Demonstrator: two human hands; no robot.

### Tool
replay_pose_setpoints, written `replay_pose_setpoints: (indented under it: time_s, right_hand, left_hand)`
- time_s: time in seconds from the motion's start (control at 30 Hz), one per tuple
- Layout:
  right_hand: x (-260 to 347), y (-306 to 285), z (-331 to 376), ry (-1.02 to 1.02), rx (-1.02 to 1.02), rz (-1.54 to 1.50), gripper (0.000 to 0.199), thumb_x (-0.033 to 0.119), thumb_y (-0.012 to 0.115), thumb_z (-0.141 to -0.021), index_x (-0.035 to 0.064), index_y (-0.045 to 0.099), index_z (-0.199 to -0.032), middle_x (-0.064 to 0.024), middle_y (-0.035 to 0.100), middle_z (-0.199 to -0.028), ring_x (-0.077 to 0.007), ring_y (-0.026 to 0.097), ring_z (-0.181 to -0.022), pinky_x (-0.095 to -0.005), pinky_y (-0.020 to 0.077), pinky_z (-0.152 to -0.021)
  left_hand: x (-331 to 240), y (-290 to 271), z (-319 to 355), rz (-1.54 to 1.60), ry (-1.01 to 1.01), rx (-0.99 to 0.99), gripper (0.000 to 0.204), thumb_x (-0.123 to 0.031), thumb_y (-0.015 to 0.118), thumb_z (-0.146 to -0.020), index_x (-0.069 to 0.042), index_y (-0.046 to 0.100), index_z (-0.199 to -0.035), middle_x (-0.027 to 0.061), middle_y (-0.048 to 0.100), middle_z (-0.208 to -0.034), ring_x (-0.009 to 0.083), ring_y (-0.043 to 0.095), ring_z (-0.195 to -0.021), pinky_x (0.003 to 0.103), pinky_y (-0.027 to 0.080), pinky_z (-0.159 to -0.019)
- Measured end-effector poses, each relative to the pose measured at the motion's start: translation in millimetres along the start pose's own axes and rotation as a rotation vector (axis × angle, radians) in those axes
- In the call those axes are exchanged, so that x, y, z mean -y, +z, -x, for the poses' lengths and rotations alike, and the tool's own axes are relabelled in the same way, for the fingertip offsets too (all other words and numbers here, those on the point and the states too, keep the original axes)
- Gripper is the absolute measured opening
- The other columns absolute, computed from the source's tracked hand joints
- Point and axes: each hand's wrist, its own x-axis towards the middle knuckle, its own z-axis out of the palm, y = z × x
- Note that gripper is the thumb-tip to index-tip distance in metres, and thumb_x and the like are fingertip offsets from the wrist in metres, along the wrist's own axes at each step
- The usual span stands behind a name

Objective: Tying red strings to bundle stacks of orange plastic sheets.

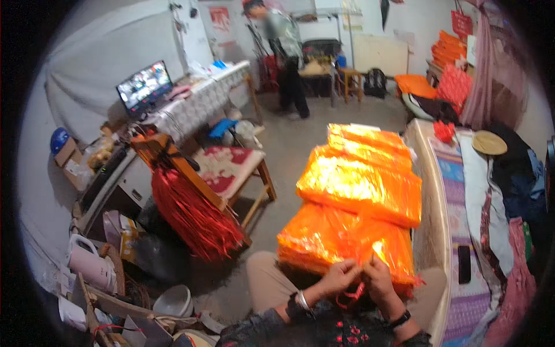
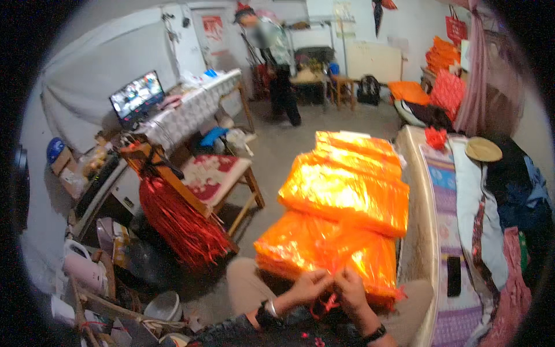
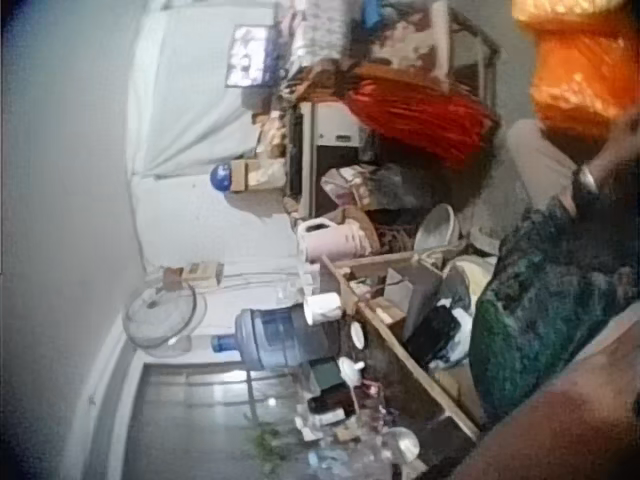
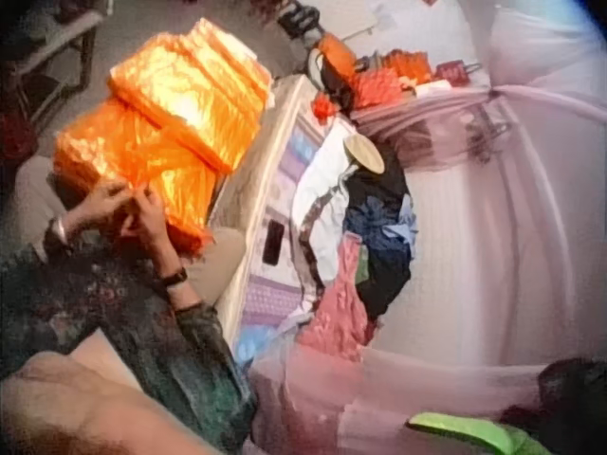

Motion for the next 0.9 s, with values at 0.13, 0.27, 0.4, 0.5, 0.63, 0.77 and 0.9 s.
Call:
replay_pose_setpoints:
  time_s: [0.13, 0.27, 0.4, 0.5, 0.63, 0.77, 0.9]
  right_hand:
    - [-2.7, -5.4, -15.3, -0.29, -0.022, 0.055, 0.012, 0.008, 0.056, -0.083, 0.0089, 0.044, -0.079, 0.0031, 0.043, -0.064, -0.0075, 0.042, -0.054, -0.022, 0.0354, -0.047]
    - [1.7, -35.3, -14.1, -0.155, 0.033, -0.21, 0.009, 0.006, 0.055, -0.085, 0.0101, 0.047, -0.084, 0.0057, 0.042, -0.063, -0.004, 0.036, -0.049, -0.0197, 0.0302, -0.044]
    - [48.8, -72.2, -20.8, -0.269, 0.098, 0.231, 0.014, 0.008, 0.06, -0.081, 0.0067, 0.054, -0.094, 0.0021, 0.048, -0.066, -0.0061, 0.041, -0.051, -0.0206, 0.0362, -0.048]
    - [93.3, -87.8, -38.0, -0.443, -0.159, 0.941, 0.016, 0.009, 0.062, -0.078, 0.003, 0.059, -0.093, -0.0053, 0.056, -0.068, -0.0121, 0.051, -0.057, -0.0248, 0.0431, -0.054]
    - [97.6, -57.7, -64.8, -0.573, -0.321, 1.23, 0.015, 0.013, 0.061, -0.077, 0.0005, 0.064, -0.085, -0.0166, 0.063, -0.073, -0.0248, 0.063, -0.071, -0.0333, 0.049, -0.065]
    - [57.1, -2.0, -93.9, -0.454, -0.083, 1.274, 0.024, 0.028, 0.061, -0.078, 0.0049, 0.067, -0.084, -0.0202, 0.063, -0.077, -0.0351, 0.062, -0.074, -0.0414, 0.0492, -0.065]
    - [27.7, 13.8, -108.7, -0.346, -0.033, 1.478, 0.03, 0.035, 0.064, -0.073, 0.005, 0.066, -0.076, -0.0187, 0.062, -0.073, -0.0366, 0.061, -0.07, -0.0451, 0.0481, -0.061]
  left_hand:
    - [-1.9, -3.9, -0.5, 0.27, -0.193, -0.055, 0.019, -0.021, 0.057, -0.088, -0.007, 0.056, -0.075, -0.0038, 0.051, -0.06, 0.0044, 0.046, -0.052, 0.021, 0.036, -0.045]
    - [-6.7, -7.3, 2.3, 0.303, -0.192, 0.067, 0.021, -0.018, 0.056, -0.089, -0.009, 0.049, -0.07, -0.0065, 0.044, -0.057, 0.003, 0.039, -0.048, 0.018, 0.031, -0.044]
    - [-10.7, -33.6, -20.0, 0.267, -0.113, -0.033, 0.018, -0.02, 0.056, -0.089, -0.005, 0.054, -0.078, 0.0003, 0.052, -0.063, 0.0083, 0.049, -0.054, 0.022, 0.041, -0.048]
    - [-4.6, -72.6, -54.3, 0.251, -0.257, -0.341, 0.012, -0.011, 0.052, -0.088, -0.002, 0.052, -0.094, 0.0096, 0.055, -0.081, 0.0202, 0.058, -0.067, 0.032, 0.051, -0.062]
    - [19.8, -94.5, -76.5, 0.58, -0.441, -0.227, 0.017, -0.015, 0.05, -0.087, -0.003, 0.049, -0.099, 0.0153, 0.053, -0.093, 0.0283, 0.058, -0.075, 0.038, 0.051, -0.064]
    - [47.2, -84.6, -100.1, 0.519, -0.691, -0.086, 0.02, -0.02, 0.045, -0.088, -0.004, 0.05, -0.099, 0.0146, 0.053, -0.092, 0.0275, 0.056, -0.074, 0.04, 0.05, -0.061]
    - [59.8, -76.2, -113.1, 0.568, -0.763, -0.14, 0.013, -0.016, 0.043, -0.087, -0.008, 0.052, -0.088, 0.0053, 0.05, -0.066, 0.0172, 0.047, -0.051, 0.033, 0.046, -0.048]
